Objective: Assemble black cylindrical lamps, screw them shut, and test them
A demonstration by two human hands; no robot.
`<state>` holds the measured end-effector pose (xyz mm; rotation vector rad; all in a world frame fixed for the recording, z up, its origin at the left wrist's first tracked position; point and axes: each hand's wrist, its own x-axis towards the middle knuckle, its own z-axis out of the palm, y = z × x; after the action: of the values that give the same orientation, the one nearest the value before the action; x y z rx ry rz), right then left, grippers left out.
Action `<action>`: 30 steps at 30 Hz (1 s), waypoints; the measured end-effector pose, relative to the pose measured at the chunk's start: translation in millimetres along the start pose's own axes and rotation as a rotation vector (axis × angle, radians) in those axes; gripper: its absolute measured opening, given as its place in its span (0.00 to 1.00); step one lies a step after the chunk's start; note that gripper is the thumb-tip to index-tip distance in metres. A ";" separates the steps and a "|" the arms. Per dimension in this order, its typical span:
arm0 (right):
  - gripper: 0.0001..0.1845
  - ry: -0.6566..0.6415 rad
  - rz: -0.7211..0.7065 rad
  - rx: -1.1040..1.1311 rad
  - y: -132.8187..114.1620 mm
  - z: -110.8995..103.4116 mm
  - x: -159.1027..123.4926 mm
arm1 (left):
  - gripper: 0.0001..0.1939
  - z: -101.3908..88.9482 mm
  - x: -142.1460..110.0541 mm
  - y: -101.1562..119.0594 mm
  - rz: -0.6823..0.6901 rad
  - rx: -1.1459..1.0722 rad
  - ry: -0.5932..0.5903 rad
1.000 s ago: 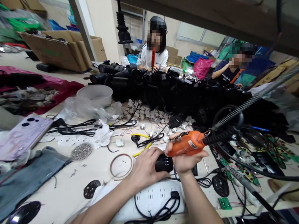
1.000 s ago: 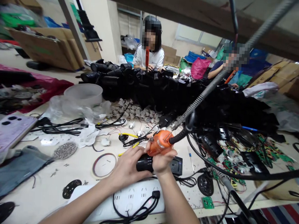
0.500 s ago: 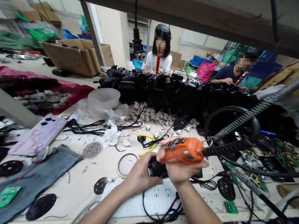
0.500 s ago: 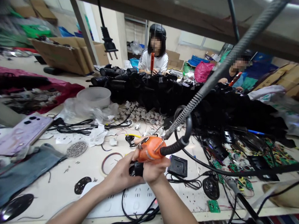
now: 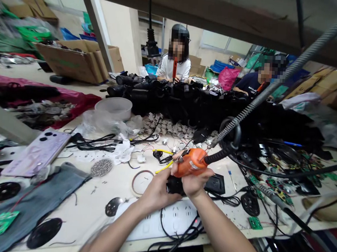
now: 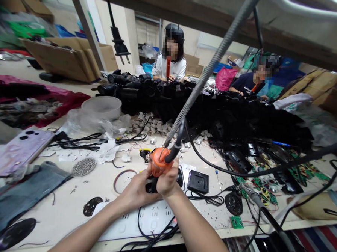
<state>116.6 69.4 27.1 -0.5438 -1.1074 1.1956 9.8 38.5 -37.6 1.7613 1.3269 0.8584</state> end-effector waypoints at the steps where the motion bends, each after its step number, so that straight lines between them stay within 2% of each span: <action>1: 0.45 0.026 -0.003 0.006 -6.1 -0.7 -2.3 | 0.25 -0.1 -0.2 -0.2 0.019 -0.005 0.003; 3: 0.42 0.035 0.031 0.018 -23.3 -3.5 -10.4 | 0.24 -0.3 -0.3 -0.4 0.058 -0.025 0.000; 6: 0.43 -0.051 0.115 0.016 -49.4 -7.8 -25.8 | 0.27 0.0 0.4 -1.1 0.086 -0.047 -0.004; 8: 0.43 -0.085 0.132 -0.003 -57.1 -8.3 -33.7 | 0.29 1.4 1.1 -2.9 0.099 -0.041 0.009; 15: 0.43 -0.042 0.048 -0.031 -41.0 -4.9 -41.2 | 0.30 7.7 2.9 -14.6 0.125 -0.011 0.080; 22: 0.48 -0.048 0.097 -0.053 -48.1 -7.9 -38.1 | 0.31 7.6 2.8 -16.7 0.107 -0.004 0.051; 26: 0.45 -0.065 0.116 -0.044 -36.9 -11.6 -36.8 | 0.28 5.6 2.7 -12.6 0.102 0.011 0.047; 30: 0.44 -0.053 0.148 -0.043 -28.1 -14.2 -37.4 | 0.30 1.9 3.7 -9.9 0.096 -0.010 0.012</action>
<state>143.2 28.5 30.1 -0.6395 -1.1552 1.3234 7.8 43.5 -46.8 1.8271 1.2526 0.9283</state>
